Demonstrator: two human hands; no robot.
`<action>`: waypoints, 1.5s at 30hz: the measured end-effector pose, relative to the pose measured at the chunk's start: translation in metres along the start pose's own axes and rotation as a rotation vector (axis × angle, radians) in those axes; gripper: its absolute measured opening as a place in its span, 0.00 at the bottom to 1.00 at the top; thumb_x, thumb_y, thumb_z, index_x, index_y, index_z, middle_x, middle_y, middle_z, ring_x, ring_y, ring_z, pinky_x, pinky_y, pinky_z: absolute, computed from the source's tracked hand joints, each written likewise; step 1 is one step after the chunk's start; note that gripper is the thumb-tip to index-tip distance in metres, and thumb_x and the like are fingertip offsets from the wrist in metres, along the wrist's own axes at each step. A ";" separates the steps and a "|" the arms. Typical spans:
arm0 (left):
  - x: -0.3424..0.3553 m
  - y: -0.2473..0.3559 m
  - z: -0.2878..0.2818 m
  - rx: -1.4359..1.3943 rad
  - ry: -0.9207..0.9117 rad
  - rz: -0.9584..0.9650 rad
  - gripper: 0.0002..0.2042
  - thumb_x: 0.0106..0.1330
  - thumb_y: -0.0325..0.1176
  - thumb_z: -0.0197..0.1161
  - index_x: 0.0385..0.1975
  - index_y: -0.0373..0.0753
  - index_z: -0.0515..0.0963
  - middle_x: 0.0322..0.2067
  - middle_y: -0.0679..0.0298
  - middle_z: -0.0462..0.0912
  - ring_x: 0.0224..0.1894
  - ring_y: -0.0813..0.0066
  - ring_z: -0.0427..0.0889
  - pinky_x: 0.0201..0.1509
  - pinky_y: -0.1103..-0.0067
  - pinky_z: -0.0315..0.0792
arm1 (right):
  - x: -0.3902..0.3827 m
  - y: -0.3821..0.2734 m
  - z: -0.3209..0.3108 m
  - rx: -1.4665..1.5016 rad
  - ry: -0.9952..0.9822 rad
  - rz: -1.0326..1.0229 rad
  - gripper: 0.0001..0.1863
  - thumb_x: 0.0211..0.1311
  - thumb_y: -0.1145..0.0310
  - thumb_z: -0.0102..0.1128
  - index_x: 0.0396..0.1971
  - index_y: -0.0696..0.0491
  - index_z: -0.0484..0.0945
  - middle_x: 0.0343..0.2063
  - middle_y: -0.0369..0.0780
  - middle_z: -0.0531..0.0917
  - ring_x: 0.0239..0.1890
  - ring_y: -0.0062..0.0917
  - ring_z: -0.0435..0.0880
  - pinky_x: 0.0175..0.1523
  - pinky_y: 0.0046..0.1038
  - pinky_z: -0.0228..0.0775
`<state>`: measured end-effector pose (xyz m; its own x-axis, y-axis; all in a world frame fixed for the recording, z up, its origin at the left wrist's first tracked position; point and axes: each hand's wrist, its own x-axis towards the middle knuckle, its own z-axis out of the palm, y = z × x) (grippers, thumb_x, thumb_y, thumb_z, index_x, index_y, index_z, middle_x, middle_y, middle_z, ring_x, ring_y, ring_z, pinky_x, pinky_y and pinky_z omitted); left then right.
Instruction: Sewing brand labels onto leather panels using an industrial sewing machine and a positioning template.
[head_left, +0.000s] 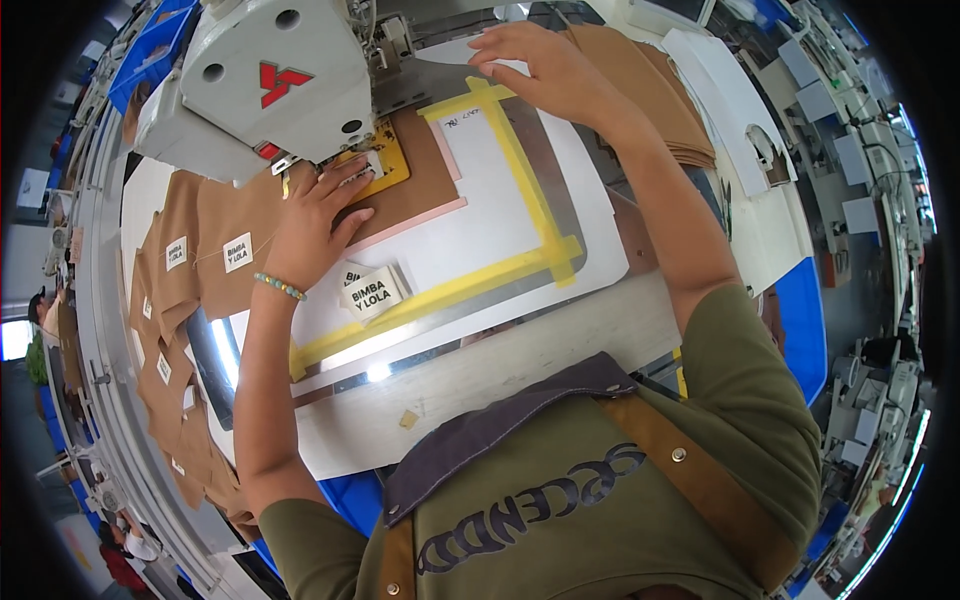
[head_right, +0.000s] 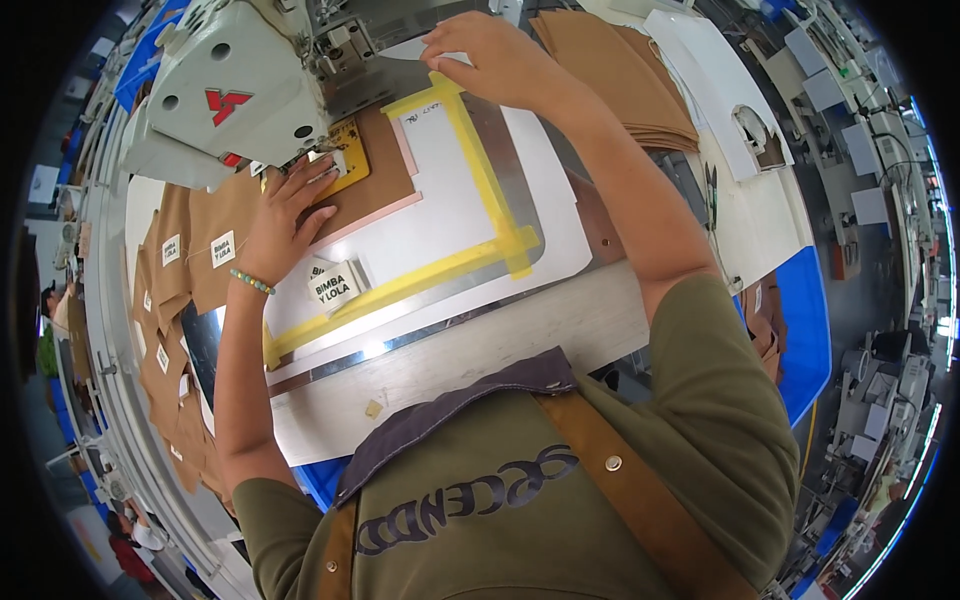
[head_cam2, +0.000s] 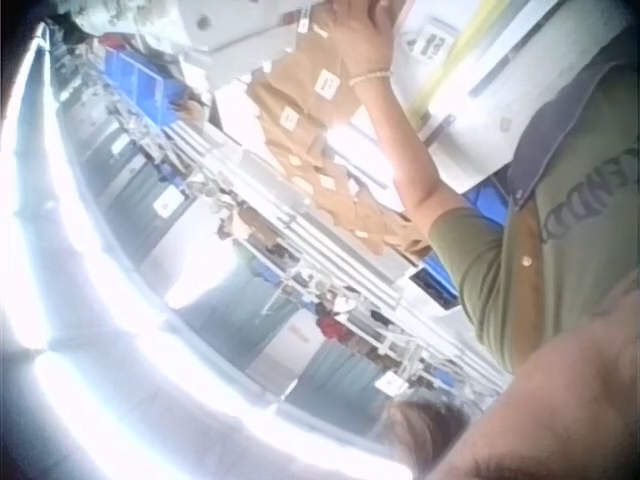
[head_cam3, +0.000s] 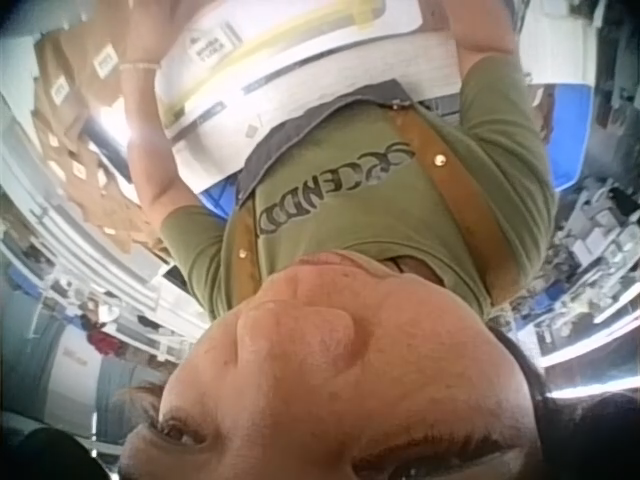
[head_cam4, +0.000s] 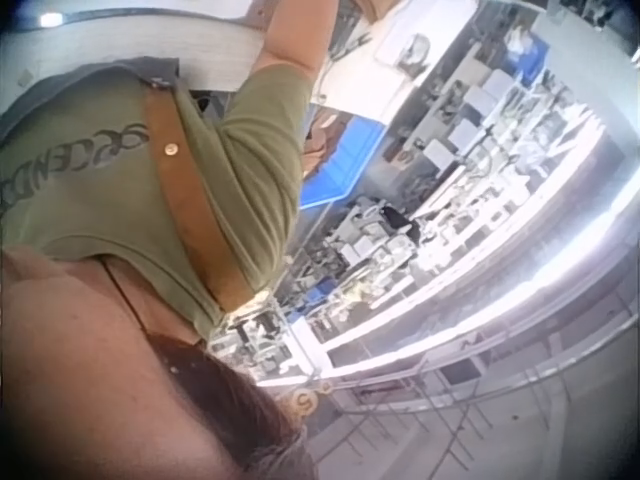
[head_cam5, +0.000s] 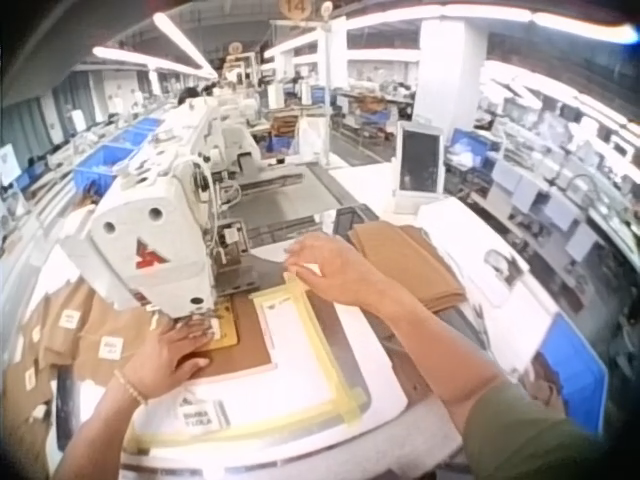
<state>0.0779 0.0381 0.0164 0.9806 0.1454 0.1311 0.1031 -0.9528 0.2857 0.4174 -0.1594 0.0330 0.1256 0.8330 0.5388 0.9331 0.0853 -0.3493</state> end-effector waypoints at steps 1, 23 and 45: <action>0.000 -0.001 -0.002 -0.002 -0.010 -0.011 0.22 0.74 0.32 0.68 0.67 0.39 0.81 0.73 0.61 0.77 0.78 0.49 0.67 0.82 0.60 0.60 | 0.002 -0.004 -0.011 -0.002 0.002 0.003 0.16 0.72 0.58 0.66 0.48 0.54 0.89 0.62 0.45 0.86 0.69 0.42 0.78 0.73 0.46 0.70; -0.016 -0.049 0.016 -0.035 0.299 -0.148 0.26 0.69 0.32 0.71 0.62 0.25 0.73 0.64 0.40 0.74 0.66 0.35 0.72 0.72 0.56 0.67 | -0.005 0.255 -0.117 -0.496 0.228 0.904 0.33 0.73 0.41 0.62 0.57 0.58 0.83 0.82 0.57 0.56 0.86 0.54 0.46 0.80 0.72 0.44; -0.011 -0.023 0.018 -0.124 0.234 -0.119 0.25 0.58 0.31 0.80 0.55 0.32 0.81 0.52 0.50 0.77 0.58 0.47 0.74 0.65 0.59 0.71 | -0.052 -0.077 0.028 -0.262 -0.310 -0.378 0.15 0.72 0.56 0.65 0.50 0.48 0.86 0.60 0.39 0.85 0.74 0.35 0.74 0.81 0.60 0.49</action>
<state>0.0675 0.0533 -0.0085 0.8964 0.3258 0.3005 0.1804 -0.8874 0.4242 0.3299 -0.1939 0.0099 -0.3022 0.8963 0.3246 0.9516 0.3034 0.0485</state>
